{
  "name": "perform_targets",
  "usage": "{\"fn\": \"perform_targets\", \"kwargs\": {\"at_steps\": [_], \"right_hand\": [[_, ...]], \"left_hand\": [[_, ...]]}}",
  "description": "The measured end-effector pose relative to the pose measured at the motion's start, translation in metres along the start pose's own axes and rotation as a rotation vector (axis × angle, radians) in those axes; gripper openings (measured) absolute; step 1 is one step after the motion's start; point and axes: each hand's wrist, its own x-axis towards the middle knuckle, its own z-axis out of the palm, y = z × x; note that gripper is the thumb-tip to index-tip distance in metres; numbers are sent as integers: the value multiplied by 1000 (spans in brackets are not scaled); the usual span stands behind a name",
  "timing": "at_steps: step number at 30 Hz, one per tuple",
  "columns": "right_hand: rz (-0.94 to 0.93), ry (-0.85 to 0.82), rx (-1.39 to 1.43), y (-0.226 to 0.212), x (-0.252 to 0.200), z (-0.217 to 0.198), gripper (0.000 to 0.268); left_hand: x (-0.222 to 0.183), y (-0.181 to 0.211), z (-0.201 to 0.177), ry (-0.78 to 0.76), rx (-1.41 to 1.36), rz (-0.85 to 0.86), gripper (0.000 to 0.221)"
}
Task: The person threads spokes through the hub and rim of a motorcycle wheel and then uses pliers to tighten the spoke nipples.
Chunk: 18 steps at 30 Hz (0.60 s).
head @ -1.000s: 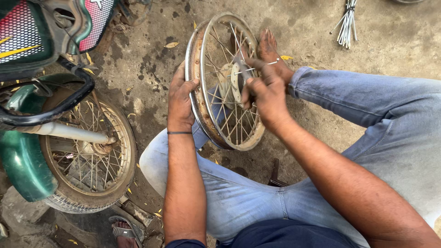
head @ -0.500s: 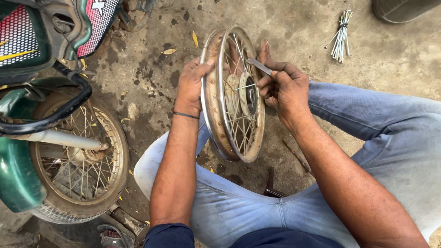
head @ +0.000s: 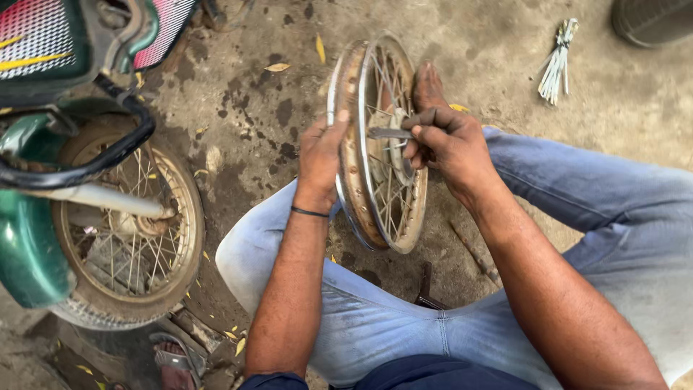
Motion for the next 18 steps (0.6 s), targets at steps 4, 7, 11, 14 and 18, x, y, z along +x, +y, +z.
{"fn": "perform_targets", "kwargs": {"at_steps": [4,7,11,14,18], "right_hand": [[-48,-16,-131,-4,-12,10,10],[59,45,-103,-16,-20,23,15],[-65,-46,-83,-12,-15,-7,16],[-89,-83,-133,-3,-6,-20,16],[-114,-69,-64,7,-9,-6,17]], "left_hand": [[-1,-21,27,-39,-27,35,30],[-1,-32,32,33,92,208,30],[7,-67,23,-52,229,110,46],[17,-76,25,-21,383,342,43],[28,-83,22,-52,391,781,65]]}}
